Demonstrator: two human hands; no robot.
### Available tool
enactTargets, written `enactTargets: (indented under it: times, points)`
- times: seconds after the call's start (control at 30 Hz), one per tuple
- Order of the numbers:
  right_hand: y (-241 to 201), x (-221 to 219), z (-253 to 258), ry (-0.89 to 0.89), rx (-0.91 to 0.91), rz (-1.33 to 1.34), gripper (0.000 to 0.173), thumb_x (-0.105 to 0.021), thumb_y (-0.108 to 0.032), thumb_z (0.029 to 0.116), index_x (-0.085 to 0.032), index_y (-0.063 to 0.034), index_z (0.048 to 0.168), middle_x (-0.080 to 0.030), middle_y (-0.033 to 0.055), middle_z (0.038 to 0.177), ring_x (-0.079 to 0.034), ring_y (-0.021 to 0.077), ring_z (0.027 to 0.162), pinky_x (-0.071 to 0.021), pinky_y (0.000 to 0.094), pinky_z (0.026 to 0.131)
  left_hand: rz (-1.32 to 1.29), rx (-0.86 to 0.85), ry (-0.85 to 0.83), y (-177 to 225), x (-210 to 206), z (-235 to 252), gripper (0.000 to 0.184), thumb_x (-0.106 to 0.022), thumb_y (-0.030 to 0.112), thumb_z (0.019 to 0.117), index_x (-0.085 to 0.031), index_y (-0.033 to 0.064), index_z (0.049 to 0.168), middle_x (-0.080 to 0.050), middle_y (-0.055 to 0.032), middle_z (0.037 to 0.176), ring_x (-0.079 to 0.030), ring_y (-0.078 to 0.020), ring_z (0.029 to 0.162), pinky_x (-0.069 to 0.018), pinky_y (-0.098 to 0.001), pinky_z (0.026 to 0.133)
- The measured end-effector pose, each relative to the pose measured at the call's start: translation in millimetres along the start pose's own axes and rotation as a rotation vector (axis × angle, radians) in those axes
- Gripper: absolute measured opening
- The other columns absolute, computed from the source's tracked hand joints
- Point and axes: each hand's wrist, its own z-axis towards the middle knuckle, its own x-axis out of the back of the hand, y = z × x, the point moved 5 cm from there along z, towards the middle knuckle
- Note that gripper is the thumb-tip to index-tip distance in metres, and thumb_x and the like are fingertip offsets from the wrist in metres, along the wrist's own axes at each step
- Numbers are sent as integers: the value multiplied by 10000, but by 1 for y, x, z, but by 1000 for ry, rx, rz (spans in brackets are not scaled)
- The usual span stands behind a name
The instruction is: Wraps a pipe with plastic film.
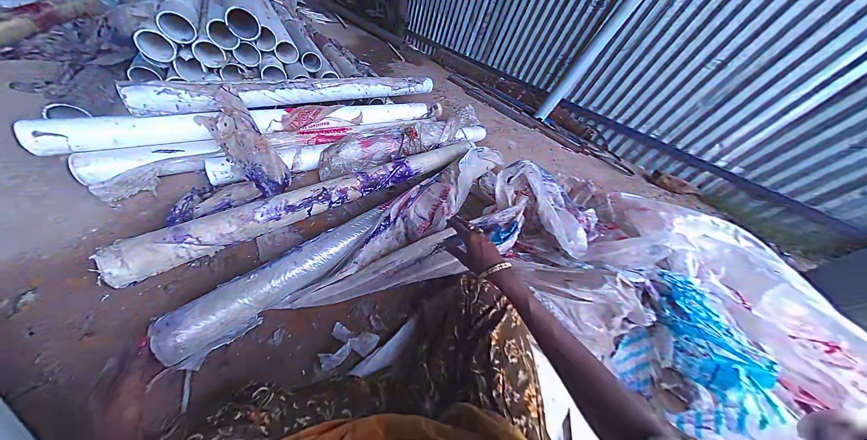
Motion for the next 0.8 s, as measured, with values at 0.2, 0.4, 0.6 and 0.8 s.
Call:
enactTargets:
  times: [0.2,0.4,0.6,0.8]
  points:
    - [107,89,-44,411,-159,135,427,-496,-282,1096,-631,63,1307,-654,345,1213,-626,509,1149,-416,680,1005,-322,280,455,143,3,-103,459,-208,132,1135,-276,22,1575,-336,-126,1624,-420,-182,1417,-317,-332,1158]
    - [-45,92,-53,957,669,783,64,-608,-50,968,-627,-1,930,-688,18,896,-704,57,834,-606,252,797,-491,530,-120,123,-159,-160,688,-153,578,1089,-192,145,1622,-291,-160,1654,-372,-315,1487,-380,-510,1152]
    - [-123,-172,-25,-95,253,991,572,-228,-290,1136,-335,92,1549,-274,290,1642,-234,381,1557,-142,482,1278,-156,-167,-383,290,-227,-232,629,-200,416,1128,-109,87,1658,-116,-174,1716,-158,-246,1582,-181,-460,1260]
    - [-168,-106,-28,-308,91,1648,809,-24,-633,1048,-318,-119,1599,-340,115,1651,-339,241,1511,-328,467,1209,302,-943,108,247,-215,-234,667,-244,439,1106,-416,-37,1540,-363,-233,1626,-294,-294,1549,-64,-526,1277]
